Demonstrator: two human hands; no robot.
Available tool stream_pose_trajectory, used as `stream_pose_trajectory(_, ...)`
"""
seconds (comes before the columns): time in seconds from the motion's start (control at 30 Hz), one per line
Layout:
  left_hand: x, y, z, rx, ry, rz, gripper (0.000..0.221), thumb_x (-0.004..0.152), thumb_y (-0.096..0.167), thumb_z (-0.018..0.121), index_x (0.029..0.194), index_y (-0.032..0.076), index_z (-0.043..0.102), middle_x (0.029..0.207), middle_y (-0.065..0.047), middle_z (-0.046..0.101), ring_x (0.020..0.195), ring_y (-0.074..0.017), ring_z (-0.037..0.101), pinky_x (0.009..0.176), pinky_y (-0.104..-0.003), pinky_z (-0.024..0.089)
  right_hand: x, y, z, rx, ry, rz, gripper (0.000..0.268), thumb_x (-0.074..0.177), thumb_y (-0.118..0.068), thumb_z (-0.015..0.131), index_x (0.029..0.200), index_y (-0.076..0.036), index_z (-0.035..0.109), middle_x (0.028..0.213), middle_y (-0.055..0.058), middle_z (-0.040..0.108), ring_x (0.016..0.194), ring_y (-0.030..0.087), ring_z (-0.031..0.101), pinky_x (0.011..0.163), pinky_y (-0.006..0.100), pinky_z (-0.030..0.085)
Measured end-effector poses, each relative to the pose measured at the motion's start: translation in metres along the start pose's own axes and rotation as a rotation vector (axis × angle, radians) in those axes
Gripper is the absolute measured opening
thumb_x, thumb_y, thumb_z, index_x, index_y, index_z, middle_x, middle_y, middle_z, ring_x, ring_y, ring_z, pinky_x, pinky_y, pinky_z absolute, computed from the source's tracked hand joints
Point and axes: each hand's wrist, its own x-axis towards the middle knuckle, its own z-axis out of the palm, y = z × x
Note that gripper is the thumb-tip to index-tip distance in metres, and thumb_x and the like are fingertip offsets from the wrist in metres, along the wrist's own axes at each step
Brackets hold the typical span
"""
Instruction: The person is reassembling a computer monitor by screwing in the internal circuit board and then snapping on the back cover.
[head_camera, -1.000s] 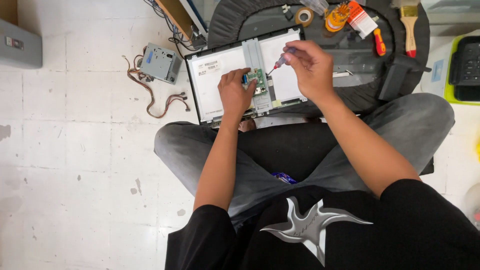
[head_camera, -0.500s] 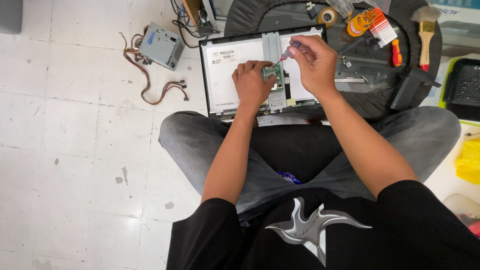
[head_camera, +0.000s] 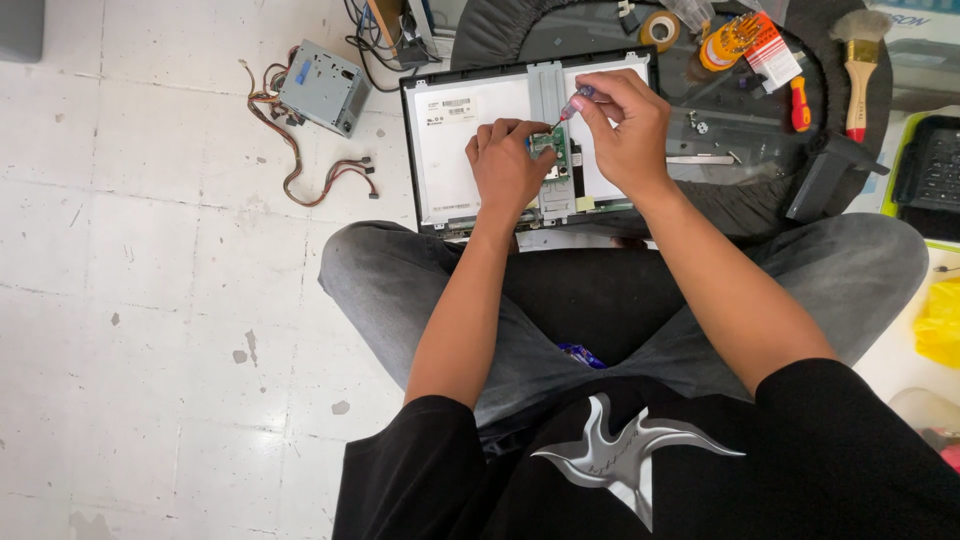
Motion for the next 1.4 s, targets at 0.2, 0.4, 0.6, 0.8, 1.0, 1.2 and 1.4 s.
stream_pose_trajectory(0.2, 0.001, 0.005, -0.008, -0.015, -0.024, -0.022, 0.035, 0.075, 0.035, 0.077, 0.109, 0.031, 0.080, 0.114, 0.001, 0.069, 0.116, -0.0297, 0.055, 0.105, -0.049, 0.035, 0.004, 0.000, 0.002, -0.237, -0.044, -0.164, 0.017, 0.102, -0.002, 0.080, 0.115, 0.004, 0.070, 0.102, 0.018, 0.064, 0.073, 0.027, 0.071, 0.070, 0.036, 0.058)
stream_pose_trajectory(0.4, 0.001, 0.003, -0.001, -0.016, 0.038, 0.006, 0.025, 0.084, 0.034, 0.070, 0.107, 0.030, 0.081, 0.115, 0.005, 0.069, 0.114, -0.0278, 0.057, 0.105, -0.051, 0.036, 0.021, 0.003, -0.002, -0.224, -0.255, -0.106, 0.017, 0.100, 0.001, 0.076, 0.116, 0.005, 0.073, 0.100, 0.016, 0.068, 0.078, 0.028, 0.070, 0.076, 0.036, 0.058)
stream_pose_trajectory(0.6, 0.010, -0.003, -0.004, -0.258, -0.014, 0.183, 0.042, 0.095, 0.020, 0.070, 0.137, 0.020, 0.064, 0.123, -0.006, 0.070, 0.125, -0.0279, 0.059, 0.110, -0.051, 0.038, 0.032, -0.003, -0.010, -0.304, -0.403, -0.114, 0.023, 0.099, 0.003, 0.066, 0.121, 0.004, 0.072, 0.104, 0.018, 0.073, 0.091, 0.037, 0.068, 0.081, 0.045, 0.052)
stream_pose_trajectory(0.8, 0.019, -0.001, 0.007, -0.316, 0.109, 0.341, 0.009, 0.095, 0.017, 0.071, 0.093, 0.008, 0.074, 0.085, -0.002, 0.077, 0.081, -0.0292, 0.068, 0.089, -0.045, 0.047, 0.028, -0.007, -0.011, -0.287, -0.383, -0.110, 0.024, 0.099, -0.005, 0.073, 0.123, 0.002, 0.074, 0.108, 0.018, 0.072, 0.082, 0.027, 0.071, 0.082, 0.040, 0.056)
stream_pose_trajectory(1.0, 0.022, -0.004, 0.011, -0.347, 0.110, 0.328, 0.010, 0.091, 0.018, 0.078, 0.096, 0.009, 0.079, 0.089, -0.002, 0.080, 0.081, -0.0256, 0.070, 0.086, -0.042, 0.049, 0.017, 0.017, 0.002, -0.268, -0.159, -0.127, 0.030, 0.099, -0.006, 0.083, 0.126, 0.004, 0.074, 0.099, 0.012, 0.054, 0.080, 0.025, 0.062, 0.078, 0.037, 0.054)
stream_pose_trajectory(1.2, 0.031, 0.001, -0.035, -0.574, -0.264, 0.185, 0.042, 0.094, 0.012, 0.075, 0.135, 0.019, 0.066, 0.127, -0.016, 0.073, 0.118, -0.0306, 0.069, 0.100, -0.038, 0.053, 0.024, 0.003, -0.007, -0.197, -0.283, -0.221, 0.025, 0.100, 0.004, 0.076, 0.125, 0.005, 0.071, 0.101, 0.016, 0.066, 0.087, 0.030, 0.066, 0.076, 0.040, 0.054)
stream_pose_trajectory(1.4, 0.031, 0.020, -0.054, -0.586, -0.282, 0.212, 0.030, 0.097, 0.011, 0.069, 0.127, 0.009, 0.070, 0.119, -0.006, 0.079, 0.111, -0.0227, 0.074, 0.094, -0.032, 0.055, 0.030, -0.001, -0.014, -0.207, -0.381, -0.153, 0.019, 0.099, 0.003, 0.069, 0.118, 0.000, 0.070, 0.105, 0.011, 0.076, 0.096, 0.030, 0.063, 0.081, 0.041, 0.053)
